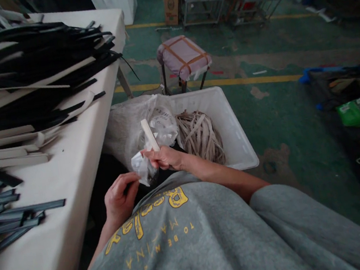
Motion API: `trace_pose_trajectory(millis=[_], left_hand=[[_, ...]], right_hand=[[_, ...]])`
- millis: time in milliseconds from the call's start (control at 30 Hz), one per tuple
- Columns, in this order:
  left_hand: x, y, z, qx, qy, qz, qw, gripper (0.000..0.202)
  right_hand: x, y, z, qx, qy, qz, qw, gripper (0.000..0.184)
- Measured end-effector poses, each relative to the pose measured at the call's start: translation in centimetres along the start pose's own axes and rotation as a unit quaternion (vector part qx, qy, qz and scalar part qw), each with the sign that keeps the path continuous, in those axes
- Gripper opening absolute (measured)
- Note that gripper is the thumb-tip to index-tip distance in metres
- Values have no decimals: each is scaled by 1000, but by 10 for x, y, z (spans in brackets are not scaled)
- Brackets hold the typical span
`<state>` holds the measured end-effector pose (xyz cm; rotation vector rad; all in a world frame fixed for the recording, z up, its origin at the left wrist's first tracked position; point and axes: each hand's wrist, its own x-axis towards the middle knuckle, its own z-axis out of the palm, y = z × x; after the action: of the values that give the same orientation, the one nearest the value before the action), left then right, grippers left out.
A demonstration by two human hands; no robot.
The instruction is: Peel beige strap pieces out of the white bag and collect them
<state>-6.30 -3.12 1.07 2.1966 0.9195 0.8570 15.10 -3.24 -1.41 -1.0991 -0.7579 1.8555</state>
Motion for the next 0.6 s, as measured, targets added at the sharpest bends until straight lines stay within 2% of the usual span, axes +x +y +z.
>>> trace_pose_trajectory(millis=[67, 167, 300, 367, 433, 500, 533, 567, 600], left_hand=[[4, 1, 1, -10, -8, 12, 1000, 11], [9, 2, 1, -14, 8, 10, 1000, 10], [14, -1, -3, -16, 42, -21, 999, 8], [18, -2, -6, -32, 67, -32, 997, 8], [27, 0, -7, -67, 91, -35, 993, 27], [40, 4, -7, -117, 89, -28, 989, 60], [48, 8, -6, -151, 68, -24, 986, 73], [55, 12, -4, -191, 33, -22, 981, 77], [62, 17, -1, -235, -14, -26, 971, 73]], right_hand=[[-5, -13, 12, -27, -2, -17, 999, 51], [-13, -35, 24, -134, 13, -67, 989, 48], [-22, -69, 22, -302, 85, -166, 935, 44], [-28, -84, 19, -357, 116, -184, 909, 44], [-34, -97, 20, -383, 102, -184, 899, 46], [-38, -107, 24, -382, 49, -185, 904, 47], [-40, -112, 27, -374, 23, -192, 907, 47], [-40, -117, 30, -361, 3, -203, 910, 47], [-39, -122, 32, -345, -5, -216, 913, 46]])
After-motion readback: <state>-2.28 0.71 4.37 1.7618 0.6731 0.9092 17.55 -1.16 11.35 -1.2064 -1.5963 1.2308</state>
